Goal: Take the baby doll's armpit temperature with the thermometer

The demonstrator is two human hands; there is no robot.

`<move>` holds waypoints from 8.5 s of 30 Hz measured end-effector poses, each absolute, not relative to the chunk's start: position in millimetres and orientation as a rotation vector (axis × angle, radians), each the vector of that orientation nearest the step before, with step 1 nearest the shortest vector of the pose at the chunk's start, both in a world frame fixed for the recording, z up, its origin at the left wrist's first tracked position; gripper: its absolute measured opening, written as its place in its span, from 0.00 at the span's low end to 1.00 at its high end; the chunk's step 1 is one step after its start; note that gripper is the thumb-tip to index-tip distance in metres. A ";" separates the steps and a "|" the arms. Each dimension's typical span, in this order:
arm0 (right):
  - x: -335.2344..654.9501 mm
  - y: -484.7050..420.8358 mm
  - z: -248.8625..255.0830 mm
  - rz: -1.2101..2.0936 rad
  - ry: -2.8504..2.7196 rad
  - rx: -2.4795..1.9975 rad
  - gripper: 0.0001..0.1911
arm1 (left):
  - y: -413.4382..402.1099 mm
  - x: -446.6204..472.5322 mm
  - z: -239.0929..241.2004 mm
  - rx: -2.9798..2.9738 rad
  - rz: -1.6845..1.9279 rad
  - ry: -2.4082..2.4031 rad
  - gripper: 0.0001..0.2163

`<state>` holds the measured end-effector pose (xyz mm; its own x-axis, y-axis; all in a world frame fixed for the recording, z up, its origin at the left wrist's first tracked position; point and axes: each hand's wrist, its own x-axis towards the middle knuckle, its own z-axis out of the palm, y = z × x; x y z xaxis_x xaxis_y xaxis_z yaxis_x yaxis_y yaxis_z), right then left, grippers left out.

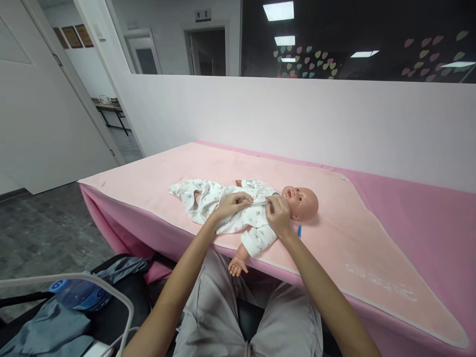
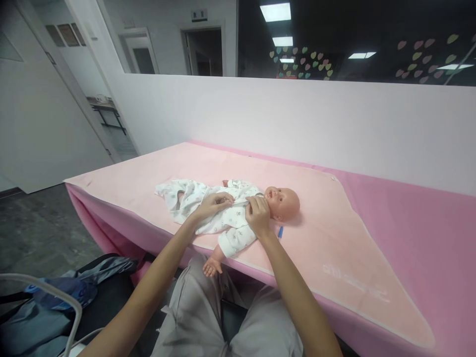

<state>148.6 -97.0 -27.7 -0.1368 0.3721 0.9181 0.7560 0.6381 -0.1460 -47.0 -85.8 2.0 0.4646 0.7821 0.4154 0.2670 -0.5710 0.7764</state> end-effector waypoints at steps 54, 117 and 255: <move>146.7 -98.2 -29.3 -0.492 -1.754 -0.879 0.09 | -92.6 -34.6 1.5 2.094 1.144 1.183 0.16; 150.1 -95.2 -29.8 -0.466 -1.754 -0.967 0.10 | -119.4 -71.3 22.9 2.672 0.482 1.647 0.06; 250.9 -71.6 11.2 0.293 -1.499 -1.377 0.15 | 19.1 -8.5 12.3 2.620 0.237 1.837 0.27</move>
